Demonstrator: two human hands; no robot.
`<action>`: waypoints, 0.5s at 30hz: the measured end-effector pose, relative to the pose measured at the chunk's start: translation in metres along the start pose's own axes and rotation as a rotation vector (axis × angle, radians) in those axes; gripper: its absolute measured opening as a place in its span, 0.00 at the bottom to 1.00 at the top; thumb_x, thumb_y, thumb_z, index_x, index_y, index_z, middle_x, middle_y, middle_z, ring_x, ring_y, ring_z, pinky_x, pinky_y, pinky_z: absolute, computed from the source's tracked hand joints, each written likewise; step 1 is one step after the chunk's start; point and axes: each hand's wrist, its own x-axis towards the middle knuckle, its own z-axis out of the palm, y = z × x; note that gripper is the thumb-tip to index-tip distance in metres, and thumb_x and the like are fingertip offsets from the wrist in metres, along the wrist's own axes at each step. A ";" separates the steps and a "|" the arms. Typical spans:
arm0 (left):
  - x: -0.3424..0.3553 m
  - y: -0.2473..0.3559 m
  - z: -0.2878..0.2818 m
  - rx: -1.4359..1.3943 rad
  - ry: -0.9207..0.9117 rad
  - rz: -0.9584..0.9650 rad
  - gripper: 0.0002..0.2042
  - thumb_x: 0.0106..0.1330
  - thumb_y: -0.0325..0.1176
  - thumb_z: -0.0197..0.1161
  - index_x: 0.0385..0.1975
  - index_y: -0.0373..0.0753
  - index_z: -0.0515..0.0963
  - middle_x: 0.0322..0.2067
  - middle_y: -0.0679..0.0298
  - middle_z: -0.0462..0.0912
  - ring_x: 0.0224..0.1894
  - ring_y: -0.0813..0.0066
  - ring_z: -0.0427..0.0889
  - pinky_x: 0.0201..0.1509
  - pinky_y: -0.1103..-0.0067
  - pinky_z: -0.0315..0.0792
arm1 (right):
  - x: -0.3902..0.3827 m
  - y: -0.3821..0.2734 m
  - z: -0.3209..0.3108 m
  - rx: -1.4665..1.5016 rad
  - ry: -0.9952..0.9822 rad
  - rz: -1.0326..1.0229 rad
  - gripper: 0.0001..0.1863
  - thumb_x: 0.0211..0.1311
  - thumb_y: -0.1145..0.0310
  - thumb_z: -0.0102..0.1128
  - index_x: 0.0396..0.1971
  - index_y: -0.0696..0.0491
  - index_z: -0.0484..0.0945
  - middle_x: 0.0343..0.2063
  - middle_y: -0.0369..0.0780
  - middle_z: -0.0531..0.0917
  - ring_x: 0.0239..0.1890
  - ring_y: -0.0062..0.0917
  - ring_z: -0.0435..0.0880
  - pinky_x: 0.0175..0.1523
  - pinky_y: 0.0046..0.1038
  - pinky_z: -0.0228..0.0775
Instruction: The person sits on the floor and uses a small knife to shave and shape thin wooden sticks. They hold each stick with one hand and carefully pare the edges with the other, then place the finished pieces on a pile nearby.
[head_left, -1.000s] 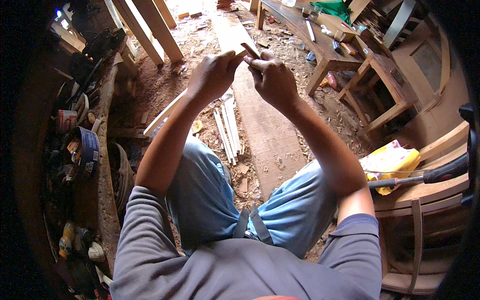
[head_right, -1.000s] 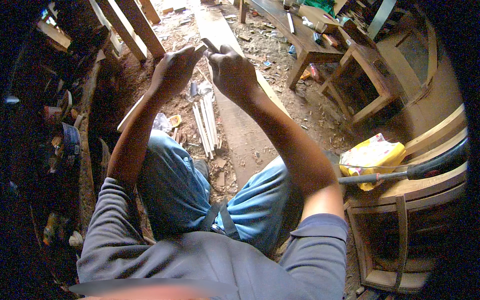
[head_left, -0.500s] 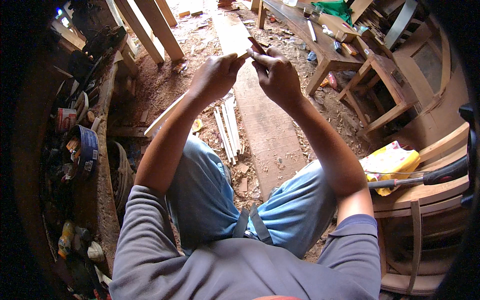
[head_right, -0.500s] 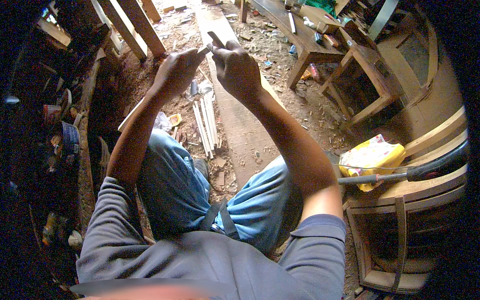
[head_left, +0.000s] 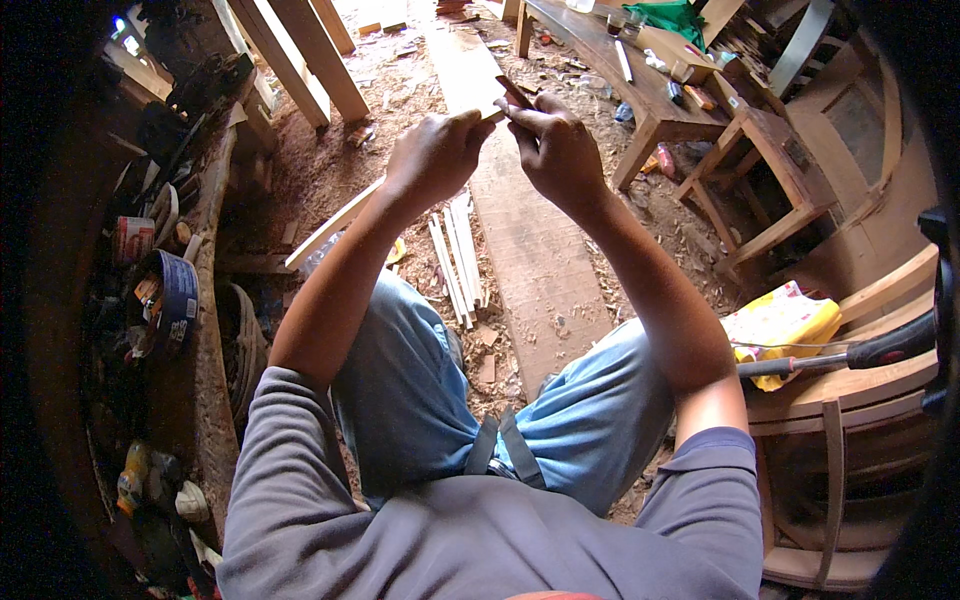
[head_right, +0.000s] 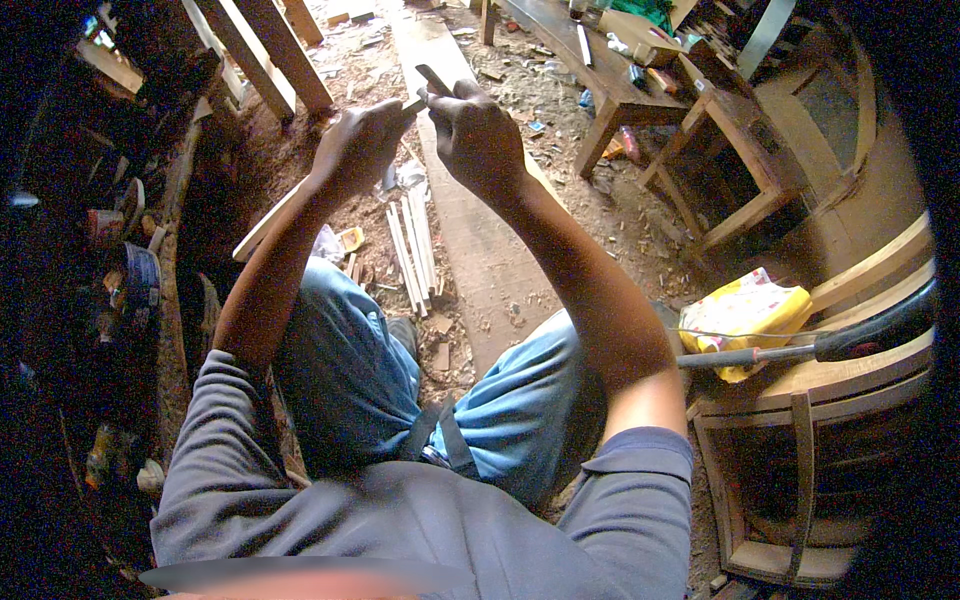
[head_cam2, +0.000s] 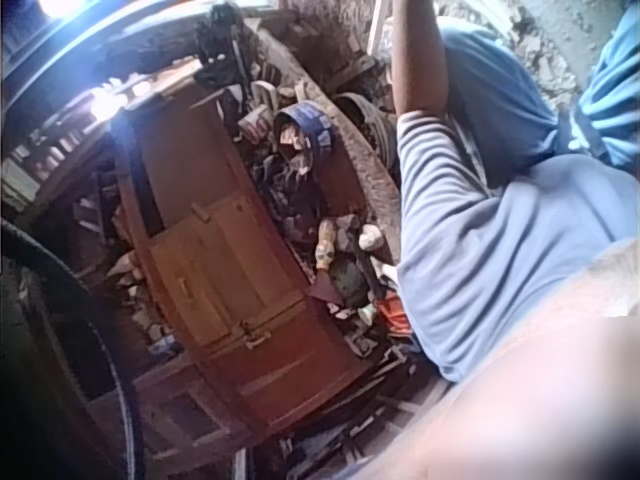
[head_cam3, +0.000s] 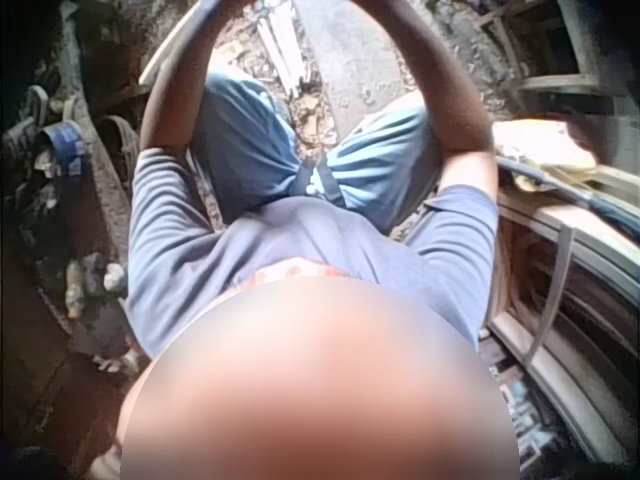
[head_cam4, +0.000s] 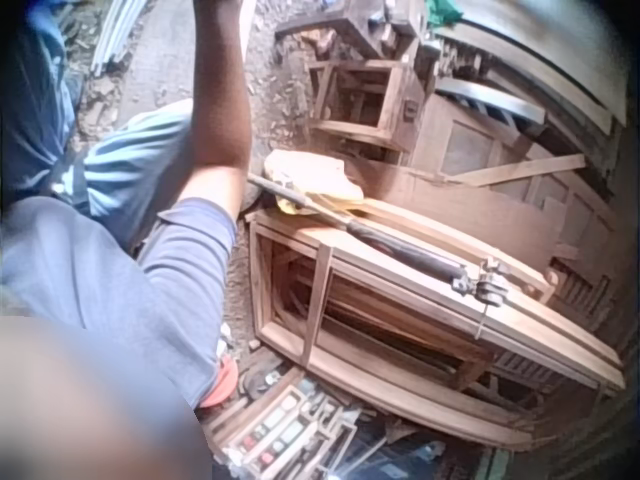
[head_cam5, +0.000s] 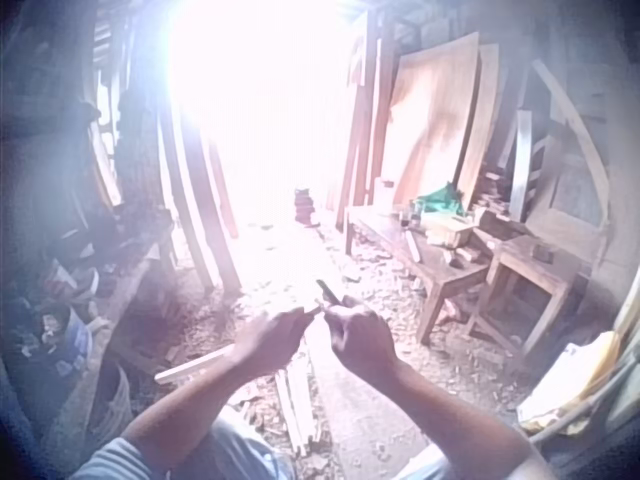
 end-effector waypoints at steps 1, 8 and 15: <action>0.001 -0.001 0.000 0.028 0.012 0.016 0.17 0.74 0.49 0.51 0.39 0.45 0.80 0.28 0.50 0.84 0.32 0.47 0.85 0.35 0.56 0.76 | 0.000 0.000 0.000 -0.001 0.000 -0.011 0.09 0.67 0.68 0.57 0.41 0.52 0.85 0.30 0.45 0.81 0.29 0.41 0.85 0.34 0.40 0.79; -0.002 0.002 -0.003 0.004 -0.022 0.015 0.17 0.74 0.50 0.51 0.38 0.43 0.80 0.28 0.49 0.84 0.33 0.47 0.85 0.36 0.56 0.76 | -0.001 0.002 0.002 -0.005 0.015 -0.031 0.08 0.67 0.69 0.58 0.39 0.52 0.85 0.29 0.46 0.81 0.29 0.41 0.85 0.34 0.40 0.78; -0.001 0.001 -0.001 0.004 0.012 0.042 0.17 0.73 0.50 0.52 0.37 0.44 0.81 0.27 0.50 0.84 0.32 0.47 0.85 0.35 0.57 0.76 | -0.001 0.002 0.001 -0.022 -0.007 -0.015 0.09 0.66 0.69 0.58 0.40 0.52 0.86 0.30 0.46 0.81 0.29 0.42 0.85 0.35 0.41 0.78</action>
